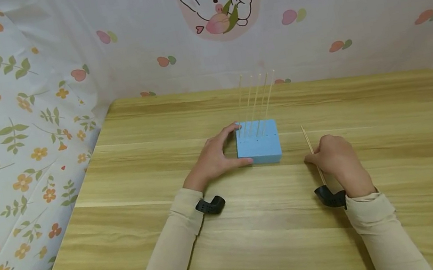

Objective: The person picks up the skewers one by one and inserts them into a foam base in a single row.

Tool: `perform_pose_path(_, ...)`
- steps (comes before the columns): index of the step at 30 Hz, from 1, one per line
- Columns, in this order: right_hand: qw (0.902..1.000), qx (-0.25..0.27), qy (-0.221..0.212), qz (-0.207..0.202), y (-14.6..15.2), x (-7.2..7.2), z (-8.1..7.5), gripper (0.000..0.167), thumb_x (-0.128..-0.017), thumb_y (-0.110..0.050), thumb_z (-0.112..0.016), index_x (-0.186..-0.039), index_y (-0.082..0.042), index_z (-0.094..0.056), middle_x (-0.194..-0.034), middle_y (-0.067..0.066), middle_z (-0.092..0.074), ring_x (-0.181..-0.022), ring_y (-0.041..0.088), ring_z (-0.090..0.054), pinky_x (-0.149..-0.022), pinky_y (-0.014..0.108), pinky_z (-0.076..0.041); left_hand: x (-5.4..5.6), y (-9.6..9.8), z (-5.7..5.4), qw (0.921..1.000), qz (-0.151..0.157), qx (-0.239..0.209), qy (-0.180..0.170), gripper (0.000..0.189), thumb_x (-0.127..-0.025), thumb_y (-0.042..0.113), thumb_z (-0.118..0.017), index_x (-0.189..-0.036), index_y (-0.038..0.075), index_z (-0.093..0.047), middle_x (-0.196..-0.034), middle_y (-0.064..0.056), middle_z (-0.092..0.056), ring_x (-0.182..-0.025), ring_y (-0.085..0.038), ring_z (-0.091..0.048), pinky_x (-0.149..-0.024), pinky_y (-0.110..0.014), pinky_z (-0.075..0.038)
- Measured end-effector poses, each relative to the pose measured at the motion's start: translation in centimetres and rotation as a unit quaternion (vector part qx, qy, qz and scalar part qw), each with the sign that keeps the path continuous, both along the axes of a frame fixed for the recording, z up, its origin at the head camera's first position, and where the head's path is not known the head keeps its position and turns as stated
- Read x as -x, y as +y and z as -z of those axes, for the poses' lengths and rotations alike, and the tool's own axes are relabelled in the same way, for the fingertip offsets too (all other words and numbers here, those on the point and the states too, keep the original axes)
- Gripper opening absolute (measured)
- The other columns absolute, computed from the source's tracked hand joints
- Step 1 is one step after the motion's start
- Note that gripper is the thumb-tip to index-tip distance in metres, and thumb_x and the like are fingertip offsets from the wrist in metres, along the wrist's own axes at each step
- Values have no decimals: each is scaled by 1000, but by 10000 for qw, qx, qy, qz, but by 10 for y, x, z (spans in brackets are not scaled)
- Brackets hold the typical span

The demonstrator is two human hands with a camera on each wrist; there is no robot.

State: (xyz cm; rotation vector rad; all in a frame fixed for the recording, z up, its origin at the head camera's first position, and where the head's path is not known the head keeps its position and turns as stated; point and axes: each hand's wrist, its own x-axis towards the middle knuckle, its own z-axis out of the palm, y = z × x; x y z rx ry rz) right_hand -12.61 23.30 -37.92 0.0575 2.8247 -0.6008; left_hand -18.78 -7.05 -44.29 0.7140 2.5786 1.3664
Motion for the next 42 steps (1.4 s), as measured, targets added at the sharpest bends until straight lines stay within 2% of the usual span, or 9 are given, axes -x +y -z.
perform_pose_path(6, 10000, -28, -18, 1, 1, -1, -4, 53, -88, -20, -74, -45, -18, -44, -50, -8, -29, -53, 15, -32, -53, 30, -31, 0, 1, -1, 10000, -12, -4, 30, 97, -75, 52, -91, -156, 31, -42, -164, 12, -37, -147, -15, -40, -121, -48, -28)
perform_pose_path(11, 9998, -115, -185, -38, 0, -2, -9, 52, -92, -20, -69, -48, -17, -42, -52, -8, -29, -52, 14, -32, -52, 30, -31, 0, 0, -1, 10000, -24, 51, -20, 96, -75, 54, -90, -156, 32, -42, -164, 11, -37, -147, -16, -40, -122, -50, -24)
perform_pose_path(17, 9953, 69, -928, -277, 2, 0, -17, 44, -99, -13, -59, -56, -12, -50, -49, -3, -48, -49, 14, -50, -59, 30, -41, 0, 0, -2, 10000, -31, 39, -36, 95, -76, 53, -90, -155, 31, -42, -163, 11, -38, -147, -17, -40, -121, -48, -26)
perform_pose_path(21, 9905, 265, -1308, -330, 1, 2, -17, 44, -101, -12, -56, -57, -11, -53, -49, -2, -51, -48, 14, -52, -62, 30, -43, 0, 0, -2, 10000, -12, -7, -35, 96, -76, 51, -91, -156, 30, -42, -163, 10, -38, -148, -18, -38, -121, -47, -29)
perform_pose_path(26, 9921, 205, -1202, -300, -1, 2, -14, 43, -99, -18, -63, -57, -9, -60, -50, -1, -56, -50, 15, -56, -67, 31, -45, -1, 0, 2, 10000, 5, -23, -89, 97, -76, 51, -91, -157, 29, -41, -165, 9, -36, -150, -16, -35, -121, -46, -29)
perform_pose_path(32, 9942, 92, -1025, -308, -1, 3, -12, 45, -97, -19, -66, -54, -9, -62, -47, -2, -56, -50, 16, -58, -67, 31, -46, -2, 0, 1, 9999, 3, -56, -83, 96, -77, 50, -91, -157, 28, -41, -165, 9, -36, -150, -14, -35, -121, -44, -29)
perform_pose_path(38, 9949, 217, -959, -223, 1, 2, -12, 47, -98, -21, -68, -53, -8, -64, -46, -2, -55, -50, 16, -57, -67, 30, -44, -2, 1, -1, 9999, -36, 19, -99, 95, -77, 51, -90, -156, 30, -41, -164, 11, -38, -149, -17, -36, -121, -48, -28)
perform_pose_path(42, 9967, 416, -692, -77, 4, 0, -15, 43, -97, -22, -68, -58, -5, -68, -47, -1, -59, -51, 17, -59, -72, 39, -51, -1, 1, -1, 9999, -24, 28, -104, 96, -77, 51, -90, -156, 30, -41, -164, 11, -38, -150, -18, -36, -121, -48, -29)
